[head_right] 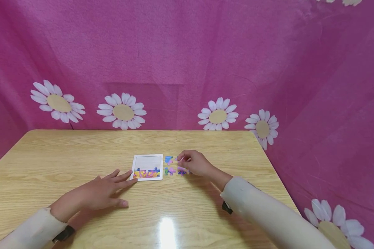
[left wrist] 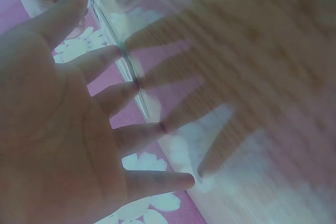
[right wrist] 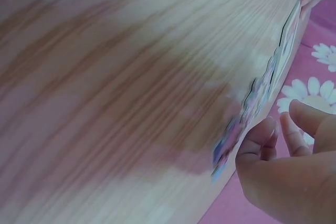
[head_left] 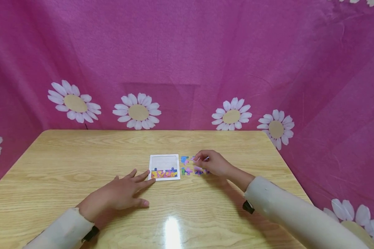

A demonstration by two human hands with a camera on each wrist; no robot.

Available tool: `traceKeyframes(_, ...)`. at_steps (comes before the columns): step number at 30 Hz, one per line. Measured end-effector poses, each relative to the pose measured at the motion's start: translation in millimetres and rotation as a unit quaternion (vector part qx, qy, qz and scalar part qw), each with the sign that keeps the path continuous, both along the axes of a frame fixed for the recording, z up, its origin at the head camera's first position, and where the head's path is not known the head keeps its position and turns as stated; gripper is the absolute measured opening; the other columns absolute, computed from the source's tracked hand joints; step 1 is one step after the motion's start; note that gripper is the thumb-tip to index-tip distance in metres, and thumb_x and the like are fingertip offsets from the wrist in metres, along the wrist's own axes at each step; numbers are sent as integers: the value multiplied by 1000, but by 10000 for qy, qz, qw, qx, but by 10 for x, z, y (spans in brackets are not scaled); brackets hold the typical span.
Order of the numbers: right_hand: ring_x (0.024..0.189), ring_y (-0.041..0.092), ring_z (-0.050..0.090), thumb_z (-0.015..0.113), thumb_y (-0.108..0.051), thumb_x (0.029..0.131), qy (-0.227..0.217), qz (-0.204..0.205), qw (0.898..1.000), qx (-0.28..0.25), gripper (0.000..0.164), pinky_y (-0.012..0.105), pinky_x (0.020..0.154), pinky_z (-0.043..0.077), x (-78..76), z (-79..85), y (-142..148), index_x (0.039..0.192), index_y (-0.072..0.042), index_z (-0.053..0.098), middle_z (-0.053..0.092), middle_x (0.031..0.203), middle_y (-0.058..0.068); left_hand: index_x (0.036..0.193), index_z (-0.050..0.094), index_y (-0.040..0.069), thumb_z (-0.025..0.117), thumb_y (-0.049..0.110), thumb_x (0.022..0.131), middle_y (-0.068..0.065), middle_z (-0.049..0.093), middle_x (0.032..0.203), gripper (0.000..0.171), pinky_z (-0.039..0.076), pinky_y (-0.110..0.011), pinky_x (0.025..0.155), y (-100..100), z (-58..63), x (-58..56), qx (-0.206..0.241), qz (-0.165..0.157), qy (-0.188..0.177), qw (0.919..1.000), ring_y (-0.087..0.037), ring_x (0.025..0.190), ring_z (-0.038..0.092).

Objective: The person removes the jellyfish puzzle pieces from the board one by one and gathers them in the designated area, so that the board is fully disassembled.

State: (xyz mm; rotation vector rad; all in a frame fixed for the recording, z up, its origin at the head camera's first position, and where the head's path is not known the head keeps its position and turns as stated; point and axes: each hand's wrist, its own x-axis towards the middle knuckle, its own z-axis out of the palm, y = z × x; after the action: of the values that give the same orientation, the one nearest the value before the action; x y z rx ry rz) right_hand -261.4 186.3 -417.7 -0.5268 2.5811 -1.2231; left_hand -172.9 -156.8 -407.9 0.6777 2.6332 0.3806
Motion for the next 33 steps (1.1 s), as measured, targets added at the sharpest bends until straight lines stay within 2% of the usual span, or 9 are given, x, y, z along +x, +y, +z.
traceKeyframes(6,72,12,53,68,-13,100,-6,161,9998,-98,11,26,58,44,8,3,-213,106,-4,71,63,89,5,160,41,31,66,65,91,-1,26,171,81,18,-87,103,1,9,4,43,-43,9,10000,-49,154,19)
traceKeyframes(14,69,13,56,68,-8,99,-238,323,9985,-370,13,25,58,46,48,3,-500,111,-2,70,63,89,4,160,40,30,67,63,92,-2,26,171,80,22,-87,102,-10,-3,-5,83,-75,-60,9999,-51,154,18)
traceKeyframes(26,75,9,57,70,-7,97,-331,664,9964,-412,14,22,67,47,87,-27,-913,110,-2,71,66,86,1,160,41,28,66,62,93,-4,26,171,79,23,-87,101,-11,1,3,111,-142,-27,9998,-51,153,19)
traceKeyframes(33,75,7,63,68,1,95,-449,872,9931,-636,15,19,67,51,109,-65,-1082,110,3,70,71,89,8,160,42,27,66,60,93,-5,27,170,78,24,-87,101,-20,-2,15,148,-168,30,9997,-52,153,19)
